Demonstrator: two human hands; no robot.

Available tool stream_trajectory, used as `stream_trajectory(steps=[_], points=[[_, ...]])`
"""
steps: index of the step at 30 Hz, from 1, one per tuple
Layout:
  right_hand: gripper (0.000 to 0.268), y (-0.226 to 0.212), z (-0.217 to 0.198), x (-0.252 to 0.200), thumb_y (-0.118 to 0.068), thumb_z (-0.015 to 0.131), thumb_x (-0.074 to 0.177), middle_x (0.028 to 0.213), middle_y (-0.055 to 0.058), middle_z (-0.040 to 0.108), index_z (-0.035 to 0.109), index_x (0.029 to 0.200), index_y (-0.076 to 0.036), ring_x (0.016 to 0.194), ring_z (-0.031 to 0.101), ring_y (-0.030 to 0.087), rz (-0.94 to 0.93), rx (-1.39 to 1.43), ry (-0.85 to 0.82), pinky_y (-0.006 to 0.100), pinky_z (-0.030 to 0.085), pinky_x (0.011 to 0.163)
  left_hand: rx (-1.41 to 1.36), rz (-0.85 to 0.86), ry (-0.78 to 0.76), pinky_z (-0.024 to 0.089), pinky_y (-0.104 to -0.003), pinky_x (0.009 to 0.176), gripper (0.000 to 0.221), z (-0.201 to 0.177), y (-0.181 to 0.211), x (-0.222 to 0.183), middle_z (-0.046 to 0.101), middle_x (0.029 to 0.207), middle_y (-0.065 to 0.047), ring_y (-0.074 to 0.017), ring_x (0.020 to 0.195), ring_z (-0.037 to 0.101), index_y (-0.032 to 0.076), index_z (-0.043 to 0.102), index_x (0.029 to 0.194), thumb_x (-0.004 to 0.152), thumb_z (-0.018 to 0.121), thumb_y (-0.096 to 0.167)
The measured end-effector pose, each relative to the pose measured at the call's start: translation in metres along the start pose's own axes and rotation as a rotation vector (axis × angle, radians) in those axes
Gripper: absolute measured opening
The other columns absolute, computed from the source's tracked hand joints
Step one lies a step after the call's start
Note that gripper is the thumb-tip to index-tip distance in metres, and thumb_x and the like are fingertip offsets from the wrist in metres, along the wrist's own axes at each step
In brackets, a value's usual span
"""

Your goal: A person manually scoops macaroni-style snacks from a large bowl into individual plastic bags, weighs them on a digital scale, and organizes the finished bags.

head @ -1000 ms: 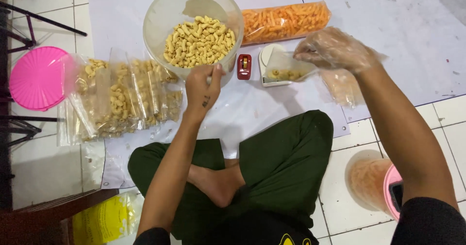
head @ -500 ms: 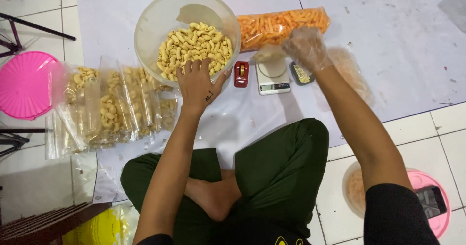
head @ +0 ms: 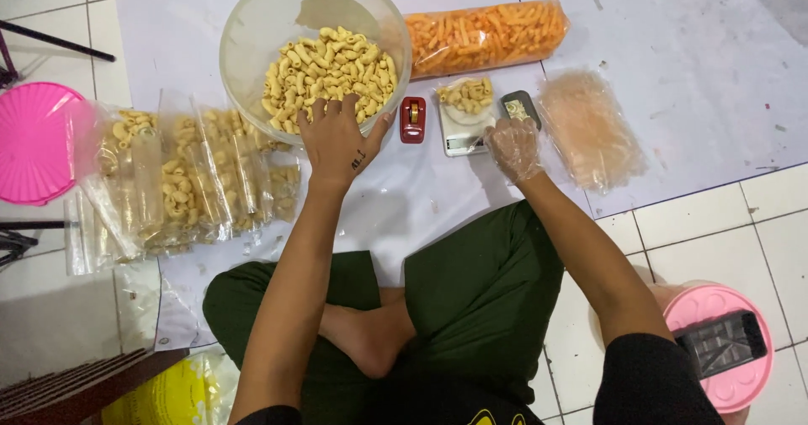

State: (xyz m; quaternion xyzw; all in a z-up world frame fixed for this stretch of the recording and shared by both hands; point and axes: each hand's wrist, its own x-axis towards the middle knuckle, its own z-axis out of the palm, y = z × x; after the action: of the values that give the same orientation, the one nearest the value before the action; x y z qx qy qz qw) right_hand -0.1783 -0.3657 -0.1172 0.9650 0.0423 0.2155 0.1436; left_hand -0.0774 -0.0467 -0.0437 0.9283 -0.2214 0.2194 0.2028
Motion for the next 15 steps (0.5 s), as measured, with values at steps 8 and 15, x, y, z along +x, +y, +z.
stream_trajectory(steps=[8, 15], points=[[0.026, -0.009, 0.002, -0.003, -0.028, 0.085, 0.076, 0.074, 0.003, 0.060, 0.074, 0.099, -0.023, 0.071, 0.064, 0.024, 0.012, -0.026, -0.040, 0.045, 0.050, 0.070, 0.003, -0.044, -0.088, 0.034, -0.059, 0.098, 0.065, -0.004, 0.002, 0.001, 0.075, 0.099, -0.018, -0.0358, 0.111, 0.065, 0.012, 0.069, 0.118, 0.094, 0.056, 0.071], [0.042, -0.008, 0.019, -0.016, -0.017, 0.083, 0.078, 0.088, 0.005, 0.061, 0.072, 0.119, -0.024, 0.082, 0.063, 0.027, 0.057, -0.134, -0.090, 0.048, 0.045, 0.077, -0.002, -0.070, -0.142, 0.032, -0.060, 0.098, 0.067, -0.007, 0.004, 0.003, 0.075, 0.099, -0.019, -0.0370, 0.111, 0.065, 0.011, 0.069, 0.117, 0.095, 0.052, 0.072]])
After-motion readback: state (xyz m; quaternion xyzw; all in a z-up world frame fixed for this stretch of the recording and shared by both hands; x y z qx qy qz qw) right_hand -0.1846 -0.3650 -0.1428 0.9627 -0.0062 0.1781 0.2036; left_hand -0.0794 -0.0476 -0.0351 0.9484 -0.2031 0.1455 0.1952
